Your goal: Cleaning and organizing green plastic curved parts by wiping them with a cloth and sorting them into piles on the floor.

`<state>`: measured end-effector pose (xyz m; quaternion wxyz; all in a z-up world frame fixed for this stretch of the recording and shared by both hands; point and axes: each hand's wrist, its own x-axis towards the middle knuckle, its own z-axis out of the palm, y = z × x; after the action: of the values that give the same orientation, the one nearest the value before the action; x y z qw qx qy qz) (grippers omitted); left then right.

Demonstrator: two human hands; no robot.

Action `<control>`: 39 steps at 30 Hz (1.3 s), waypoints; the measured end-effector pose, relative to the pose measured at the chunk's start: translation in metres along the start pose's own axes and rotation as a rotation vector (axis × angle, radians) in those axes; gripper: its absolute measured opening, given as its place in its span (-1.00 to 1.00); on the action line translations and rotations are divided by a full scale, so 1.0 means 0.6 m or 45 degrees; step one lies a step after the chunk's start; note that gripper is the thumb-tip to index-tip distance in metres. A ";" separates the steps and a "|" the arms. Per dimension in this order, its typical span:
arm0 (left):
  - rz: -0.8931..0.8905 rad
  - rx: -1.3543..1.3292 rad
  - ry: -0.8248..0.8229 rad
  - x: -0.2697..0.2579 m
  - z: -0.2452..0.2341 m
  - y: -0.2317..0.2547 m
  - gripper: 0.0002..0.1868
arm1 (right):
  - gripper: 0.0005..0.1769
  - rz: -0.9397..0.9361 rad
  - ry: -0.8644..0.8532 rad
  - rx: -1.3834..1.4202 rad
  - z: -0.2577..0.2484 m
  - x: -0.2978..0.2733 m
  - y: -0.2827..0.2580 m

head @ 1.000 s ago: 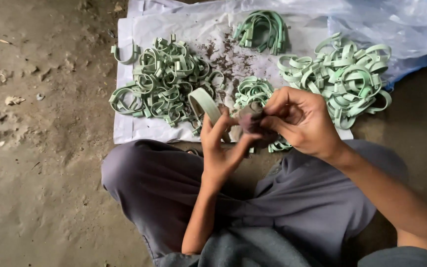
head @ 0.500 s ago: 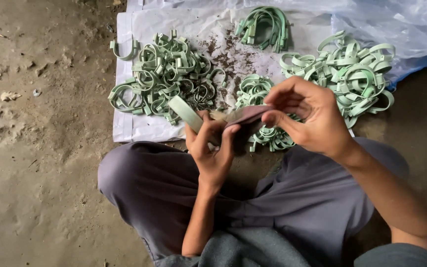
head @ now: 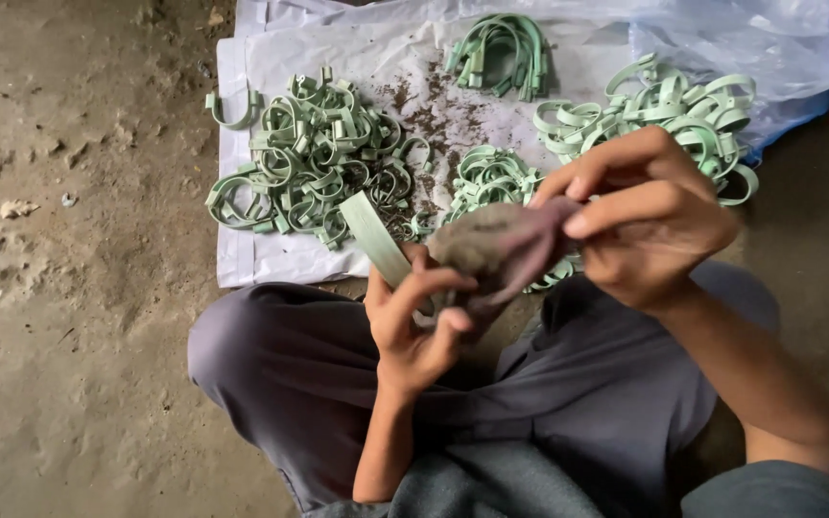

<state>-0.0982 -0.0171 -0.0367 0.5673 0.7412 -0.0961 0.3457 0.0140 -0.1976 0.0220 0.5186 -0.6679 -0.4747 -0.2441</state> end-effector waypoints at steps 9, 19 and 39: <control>0.023 0.180 0.124 0.019 0.029 0.005 -0.86 | -0.85 0.216 -0.049 0.489 0.022 0.010 -0.014; -0.020 0.209 0.102 0.018 0.013 0.007 -0.68 | -0.70 0.621 -0.188 0.763 0.032 -0.012 -0.012; -0.054 -0.156 -0.347 -0.002 -0.008 -0.030 -0.76 | -0.70 0.965 -0.438 0.603 0.048 -0.011 -0.031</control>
<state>-0.0917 -0.0070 -0.0509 0.6003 0.7472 -0.1775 0.2233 -0.0103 -0.1735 0.0156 0.6228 -0.6882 -0.3191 0.1913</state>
